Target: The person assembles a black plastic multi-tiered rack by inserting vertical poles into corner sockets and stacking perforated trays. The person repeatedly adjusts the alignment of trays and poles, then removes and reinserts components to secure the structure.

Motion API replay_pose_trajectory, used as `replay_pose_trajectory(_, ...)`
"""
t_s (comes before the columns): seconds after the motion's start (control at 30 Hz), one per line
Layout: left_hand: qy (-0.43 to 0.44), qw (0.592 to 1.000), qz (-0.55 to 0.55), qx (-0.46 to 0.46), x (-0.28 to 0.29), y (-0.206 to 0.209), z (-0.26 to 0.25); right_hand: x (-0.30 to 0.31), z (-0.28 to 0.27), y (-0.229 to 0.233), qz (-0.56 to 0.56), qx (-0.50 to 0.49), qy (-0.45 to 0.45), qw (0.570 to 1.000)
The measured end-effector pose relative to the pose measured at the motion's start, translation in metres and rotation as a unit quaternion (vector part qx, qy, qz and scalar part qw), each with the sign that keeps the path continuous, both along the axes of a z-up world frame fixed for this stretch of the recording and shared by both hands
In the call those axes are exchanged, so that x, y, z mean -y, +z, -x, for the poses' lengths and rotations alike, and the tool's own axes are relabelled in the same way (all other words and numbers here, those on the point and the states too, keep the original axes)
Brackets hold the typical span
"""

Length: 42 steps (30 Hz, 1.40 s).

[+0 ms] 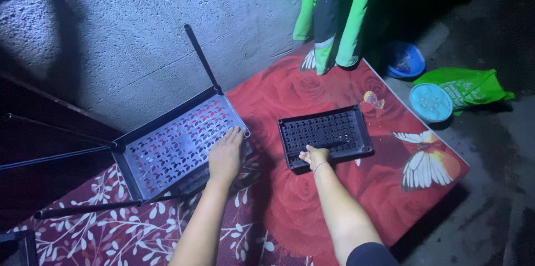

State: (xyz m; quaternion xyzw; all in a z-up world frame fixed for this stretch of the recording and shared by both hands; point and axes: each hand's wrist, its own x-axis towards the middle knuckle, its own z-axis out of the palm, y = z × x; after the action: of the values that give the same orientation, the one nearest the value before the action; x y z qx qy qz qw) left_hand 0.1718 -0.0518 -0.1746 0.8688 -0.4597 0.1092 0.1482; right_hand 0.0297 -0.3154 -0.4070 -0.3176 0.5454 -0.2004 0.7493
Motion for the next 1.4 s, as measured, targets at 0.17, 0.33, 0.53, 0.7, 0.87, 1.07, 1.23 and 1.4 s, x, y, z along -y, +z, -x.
replay_pose_trajectory(0.17,0.013,1.000,0.010,-0.001,0.001,0.000,0.002,0.010,-0.002,-0.002,0.003,-0.014,-0.002,1.000)
replay_pose_trajectory(0.33,0.011,1.000,0.008,-0.005,0.000,-0.003,0.001,0.012,-0.004,0.005,0.006,-0.009,-0.010,1.000)
replay_pose_trajectory(0.53,-0.027,0.998,0.041,-0.025,-0.009,-0.009,-0.004,0.008,-0.003,0.008,-0.031,0.004,-0.003,0.999)
replay_pose_trajectory(0.7,-0.029,0.998,0.048,-0.043,-0.010,0.008,-0.004,-0.004,-0.043,0.032,0.163,-0.010,0.043,0.986)
replay_pose_trajectory(0.87,0.038,0.986,0.015,-0.159,-0.009,0.042,-0.010,-0.035,-0.127,0.102,0.316,0.181,0.092,0.927)
replay_pose_trajectory(1.07,0.051,0.990,0.108,-0.076,-0.006,0.071,-0.039,-0.096,-0.193,0.215,0.456,0.238,0.164,0.842)
replay_pose_trajectory(1.23,0.036,0.982,0.163,-0.084,-0.030,0.059,-0.021,-0.152,-0.175,0.261,0.546,0.213,0.176,0.791)
replay_pose_trajectory(1.4,0.072,0.927,0.358,-0.088,-0.107,0.033,0.043,-0.226,-0.142,0.271,0.537,0.204,0.244,0.781)
